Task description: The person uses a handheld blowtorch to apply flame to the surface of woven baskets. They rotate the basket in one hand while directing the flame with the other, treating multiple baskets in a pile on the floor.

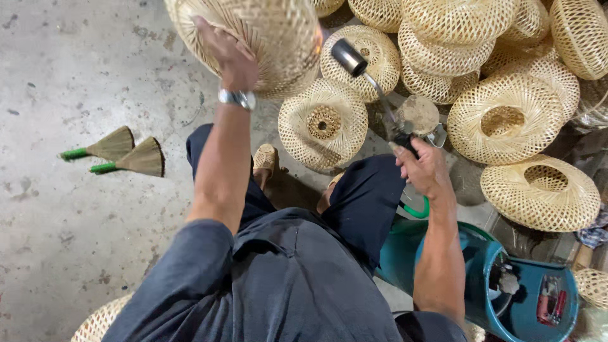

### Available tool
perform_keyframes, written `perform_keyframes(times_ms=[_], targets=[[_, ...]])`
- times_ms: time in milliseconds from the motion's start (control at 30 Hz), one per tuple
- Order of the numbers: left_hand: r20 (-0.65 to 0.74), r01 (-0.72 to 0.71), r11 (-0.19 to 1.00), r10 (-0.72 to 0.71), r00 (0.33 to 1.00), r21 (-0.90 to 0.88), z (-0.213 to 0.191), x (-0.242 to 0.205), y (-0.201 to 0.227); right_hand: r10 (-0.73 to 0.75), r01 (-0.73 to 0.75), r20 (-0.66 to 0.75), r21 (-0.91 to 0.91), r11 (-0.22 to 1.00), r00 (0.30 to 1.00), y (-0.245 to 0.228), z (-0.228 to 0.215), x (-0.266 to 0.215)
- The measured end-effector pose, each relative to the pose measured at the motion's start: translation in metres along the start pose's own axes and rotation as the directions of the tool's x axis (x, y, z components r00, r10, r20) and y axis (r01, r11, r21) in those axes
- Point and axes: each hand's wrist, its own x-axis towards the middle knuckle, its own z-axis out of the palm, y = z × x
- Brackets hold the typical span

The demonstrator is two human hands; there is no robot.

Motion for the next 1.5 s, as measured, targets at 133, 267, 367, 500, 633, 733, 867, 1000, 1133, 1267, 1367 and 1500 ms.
perform_keyframes(times_ms=[133,267,367,500,633,733,867,1000,1133,1267,1367,1500], targets=[[-0.353,0.149,0.969,-0.072,0.933,0.198,0.000,-0.010,0.002,0.007,0.001,0.070,-0.114,0.994,0.998,-0.004,0.001,0.001],[0.058,-0.097,0.984,0.089,0.994,0.152,-0.019,-0.017,-0.026,-0.006,0.010,0.058,-0.077,0.997,0.998,0.001,0.006,-0.001],[0.105,-0.081,0.997,0.081,0.991,-0.009,-0.027,0.008,-0.018,0.003,0.002,0.071,-0.072,0.997,0.997,-0.001,0.001,-0.003],[0.082,-0.147,0.981,0.137,0.987,0.129,-0.032,0.008,-0.015,-0.022,0.039,0.112,-0.151,0.988,0.993,-0.005,0.006,-0.004],[0.119,-0.099,0.994,0.104,0.987,-0.045,-0.027,-0.008,-0.035,-0.013,0.016,0.068,-0.048,0.999,0.998,-0.003,0.013,0.000],[0.304,-0.383,0.919,0.340,0.890,0.092,-0.036,-0.016,-0.042,-0.021,0.027,0.100,-0.061,0.998,0.995,-0.002,0.012,-0.001],[-0.047,0.083,0.997,-0.083,0.995,-0.004,-0.020,-0.011,-0.004,0.002,0.001,0.049,-0.054,0.999,0.999,0.002,0.010,-0.001],[-0.095,0.061,0.985,-0.047,0.994,0.158,-0.016,-0.015,0.001,0.017,-0.015,0.097,-0.024,1.000,0.995,-0.004,0.013,0.000],[0.057,-0.136,0.976,0.128,0.990,0.168,-0.041,-0.011,-0.038,0.014,-0.014,0.063,-0.006,1.000,0.998,-0.006,0.013,0.000],[0.133,0.036,0.996,-0.024,0.991,-0.082,-0.051,0.022,-0.019,-0.006,0.014,0.088,-0.082,0.997,0.996,-0.005,0.010,-0.004],[0.216,-0.097,0.995,0.100,0.971,-0.025,-0.040,0.015,-0.040,-0.007,0.011,0.064,-0.073,0.997,0.998,-0.008,0.014,-0.001],[0.266,-0.215,0.967,0.173,0.948,0.138,-0.045,-0.003,-0.045,0.017,-0.017,0.081,0.005,1.000,0.997,-0.006,0.013,-0.002]])
